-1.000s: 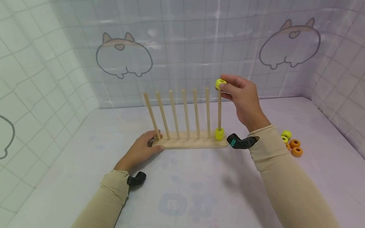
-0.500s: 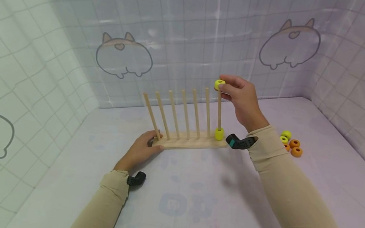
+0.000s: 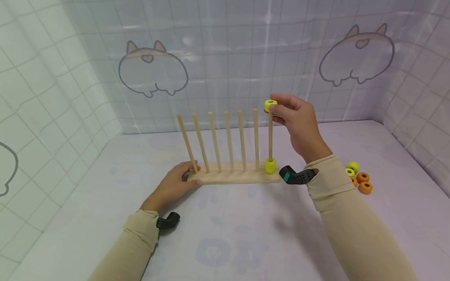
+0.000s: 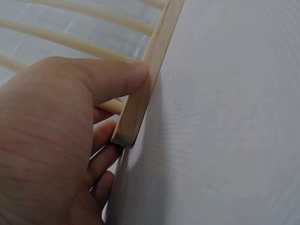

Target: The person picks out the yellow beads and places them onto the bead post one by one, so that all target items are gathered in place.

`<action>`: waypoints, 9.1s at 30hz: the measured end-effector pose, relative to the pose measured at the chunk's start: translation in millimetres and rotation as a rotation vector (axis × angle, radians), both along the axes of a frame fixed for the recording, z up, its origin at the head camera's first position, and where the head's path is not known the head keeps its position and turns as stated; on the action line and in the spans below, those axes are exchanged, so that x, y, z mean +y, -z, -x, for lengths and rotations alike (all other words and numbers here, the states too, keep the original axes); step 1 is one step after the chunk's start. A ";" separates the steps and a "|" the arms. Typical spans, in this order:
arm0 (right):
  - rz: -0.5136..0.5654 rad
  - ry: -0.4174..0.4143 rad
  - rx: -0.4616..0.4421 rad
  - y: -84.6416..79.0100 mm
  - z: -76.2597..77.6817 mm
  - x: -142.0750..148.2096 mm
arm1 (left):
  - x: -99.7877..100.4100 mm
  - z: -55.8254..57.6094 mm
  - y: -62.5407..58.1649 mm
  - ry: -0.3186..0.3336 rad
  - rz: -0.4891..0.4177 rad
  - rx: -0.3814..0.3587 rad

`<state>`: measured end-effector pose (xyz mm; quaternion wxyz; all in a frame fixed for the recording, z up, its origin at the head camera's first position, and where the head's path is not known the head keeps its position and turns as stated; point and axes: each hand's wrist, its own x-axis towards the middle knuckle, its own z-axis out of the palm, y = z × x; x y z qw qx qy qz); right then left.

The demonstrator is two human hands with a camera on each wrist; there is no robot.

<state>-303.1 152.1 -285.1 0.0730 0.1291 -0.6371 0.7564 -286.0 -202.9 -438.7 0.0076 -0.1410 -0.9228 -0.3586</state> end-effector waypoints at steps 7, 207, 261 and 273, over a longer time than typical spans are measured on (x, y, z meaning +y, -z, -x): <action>-0.002 -0.003 0.008 0.2 0.7 0.7 | 0.3 0.1 -0.4 0.001 -0.001 0.004; -1.037 0.220 0.057 124.6 -55.5 116.7 | -2.6 4.7 4.3 0.019 -0.023 0.005; -0.811 0.204 -0.162 117.0 -58.6 113.1 | -1.5 2.7 4.2 0.019 -0.034 0.017; -0.802 0.198 -0.177 117.5 -56.9 113.6 | -1.6 3.7 4.6 0.017 -0.043 0.006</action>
